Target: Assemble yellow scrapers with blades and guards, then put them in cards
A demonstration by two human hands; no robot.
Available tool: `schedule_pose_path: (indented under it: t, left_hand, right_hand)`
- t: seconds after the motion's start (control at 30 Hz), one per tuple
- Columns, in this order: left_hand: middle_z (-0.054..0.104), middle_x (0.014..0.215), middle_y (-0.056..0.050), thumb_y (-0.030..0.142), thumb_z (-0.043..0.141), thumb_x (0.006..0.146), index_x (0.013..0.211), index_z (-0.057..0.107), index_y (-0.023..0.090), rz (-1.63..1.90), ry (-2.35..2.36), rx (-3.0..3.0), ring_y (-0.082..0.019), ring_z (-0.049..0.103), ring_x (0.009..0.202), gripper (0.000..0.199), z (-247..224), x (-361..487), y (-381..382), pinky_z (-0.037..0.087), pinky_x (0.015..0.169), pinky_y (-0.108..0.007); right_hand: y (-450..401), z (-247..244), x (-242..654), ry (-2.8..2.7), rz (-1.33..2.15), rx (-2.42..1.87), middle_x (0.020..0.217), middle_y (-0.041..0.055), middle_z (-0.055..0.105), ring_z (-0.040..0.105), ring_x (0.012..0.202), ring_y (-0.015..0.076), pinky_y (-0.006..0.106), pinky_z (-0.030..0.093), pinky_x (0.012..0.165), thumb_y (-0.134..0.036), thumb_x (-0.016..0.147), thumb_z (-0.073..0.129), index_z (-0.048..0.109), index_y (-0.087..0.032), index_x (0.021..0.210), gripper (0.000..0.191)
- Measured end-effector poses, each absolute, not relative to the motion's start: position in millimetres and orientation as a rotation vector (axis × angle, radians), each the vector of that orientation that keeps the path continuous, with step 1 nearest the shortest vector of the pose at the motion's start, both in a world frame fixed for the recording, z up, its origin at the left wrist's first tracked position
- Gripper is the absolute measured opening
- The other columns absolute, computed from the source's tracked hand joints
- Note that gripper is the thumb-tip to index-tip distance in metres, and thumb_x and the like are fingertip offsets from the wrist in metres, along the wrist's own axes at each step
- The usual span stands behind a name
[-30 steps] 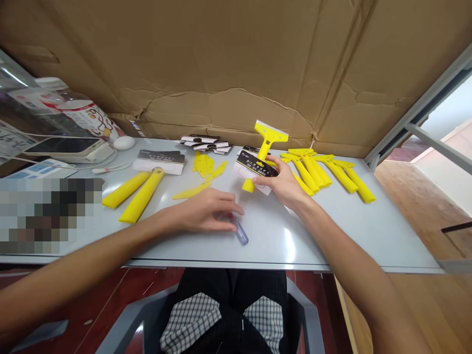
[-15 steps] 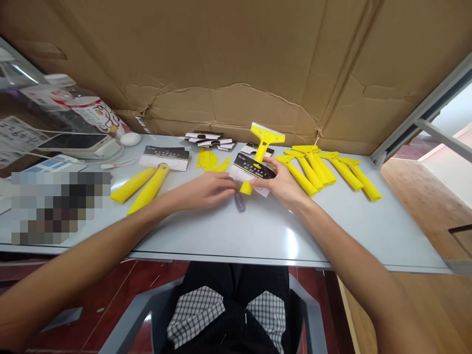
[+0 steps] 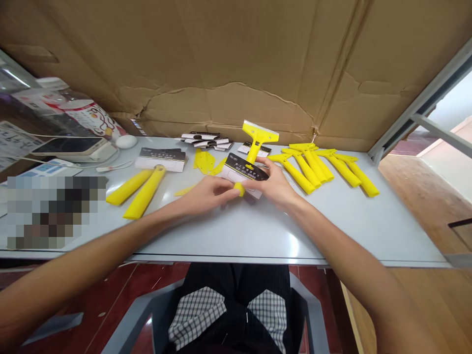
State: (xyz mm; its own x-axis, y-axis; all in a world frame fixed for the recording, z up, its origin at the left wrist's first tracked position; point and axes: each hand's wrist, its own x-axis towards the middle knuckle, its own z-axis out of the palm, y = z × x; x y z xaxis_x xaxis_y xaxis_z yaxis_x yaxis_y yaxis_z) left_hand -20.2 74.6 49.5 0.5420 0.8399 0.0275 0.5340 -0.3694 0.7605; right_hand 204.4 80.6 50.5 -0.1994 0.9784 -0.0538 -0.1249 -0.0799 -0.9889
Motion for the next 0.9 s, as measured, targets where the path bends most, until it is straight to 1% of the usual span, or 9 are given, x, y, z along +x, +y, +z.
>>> schedule_pose_path:
  t: [0.07,0.13,0.27,0.37,0.5,0.6,0.67,0.8,0.9]
  left_hand:
    - [0.065,0.057,0.000,0.058,0.058,0.100,0.080,0.069,0.019,0.494,1.121,1.956,-0.015,0.058,0.054,0.045,50.1,-19.6,72.4,0.044,0.058,-0.029]
    - [0.065,0.053,0.000,0.058,0.059,0.101,0.085,0.070,0.019,0.466,1.116,1.862,-0.014,0.058,0.049,0.044,50.8,-19.1,71.2,0.046,0.056,-0.028]
    - [0.066,0.054,-0.001,0.055,0.061,0.102,0.082,0.068,0.018,0.465,1.038,1.713,-0.013,0.058,0.046,0.043,54.1,-18.5,71.8,0.047,0.053,-0.027]
    - [0.067,0.056,-0.002,0.055,0.065,0.100,0.083,0.069,0.017,0.478,0.981,1.601,-0.012,0.058,0.048,0.042,57.3,-18.5,72.3,0.048,0.053,-0.026]
    - [0.067,0.058,-0.002,0.051,0.071,0.097,0.082,0.070,0.017,0.487,0.935,1.494,-0.011,0.059,0.050,0.038,58.7,-19.0,71.2,0.046,0.053,-0.025]
    - [0.069,0.061,-0.002,0.050,0.074,0.095,0.080,0.070,0.016,0.467,0.935,1.511,-0.011,0.060,0.053,0.037,58.4,-19.8,70.3,0.049,0.056,-0.025]
    - [0.070,0.063,-0.003,0.049,0.075,0.094,0.082,0.073,0.016,0.426,0.919,1.555,-0.012,0.061,0.055,0.036,58.2,-20.8,70.8,0.050,0.058,-0.026]
    - [0.070,0.066,-0.003,0.049,0.075,0.094,0.089,0.077,0.016,0.374,0.870,1.622,-0.013,0.063,0.059,0.034,57.6,-23.8,74.7,0.051,0.059,-0.026]
    - [0.069,0.068,-0.002,0.048,0.075,0.094,0.088,0.077,0.016,0.332,0.784,1.672,-0.013,0.062,0.059,0.032,57.3,-25.8,76.9,0.051,0.060,-0.027]
  right_hand:
    - [82.0,50.0,204.9,-1.210,1.459,-1.077,0.109,0.0017,0.080,0.076,0.103,0.0273,0.051,0.058,0.107,-0.018,0.051,0.101,0.066,-0.027,0.129,0.086]
    - [83.1,49.4,206.1,-1.209,1.458,-1.093,0.112,0.0024,0.080,0.075,0.107,0.0278,0.051,0.057,0.109,-0.019,0.051,0.101,0.067,-0.026,0.129,0.086]
    - [85.0,47.2,209.4,-1.229,1.410,-1.110,0.130,0.0054,0.077,0.070,0.126,0.0306,0.051,0.055,0.115,-0.021,0.054,0.101,0.070,-0.026,0.128,0.080]
    - [86.2,45.8,210.8,-1.194,1.395,-1.110,0.136,0.0068,0.075,0.067,0.132,0.0316,0.050,0.056,0.115,-0.021,0.055,0.102,0.071,-0.026,0.128,0.079]
    - [87.9,48.7,210.8,-1.067,1.473,-1.066,0.131,0.0071,0.077,0.073,0.121,0.0296,0.047,0.060,0.110,-0.019,0.051,0.104,0.070,-0.024,0.127,0.083]
    - [90.0,54.6,213.1,-0.965,1.479,-1.041,0.121,0.0055,0.079,0.076,0.109,0.0267,0.045,0.063,0.106,-0.019,0.048,0.106,0.066,-0.023,0.128,0.089]
    - [91.8,58.6,216.4,-0.927,1.457,-1.037,0.115,0.0052,0.080,0.077,0.104,0.0254,0.044,0.064,0.103,-0.020,0.048,0.106,0.065,-0.023,0.125,0.087]
    - [95.2,62.1,221.4,-0.899,1.444,-1.008,0.115,0.0060,0.080,0.077,0.104,0.0257,0.042,0.065,0.101,-0.015,0.048,0.105,0.063,-0.024,0.115,0.080]
    - [97.0,62.2,221.9,-0.873,1.435,-1.009,0.114,0.0046,0.078,0.078,0.107,0.0265,0.043,0.066,0.102,-0.017,0.052,0.104,0.060,-0.026,0.112,0.074]
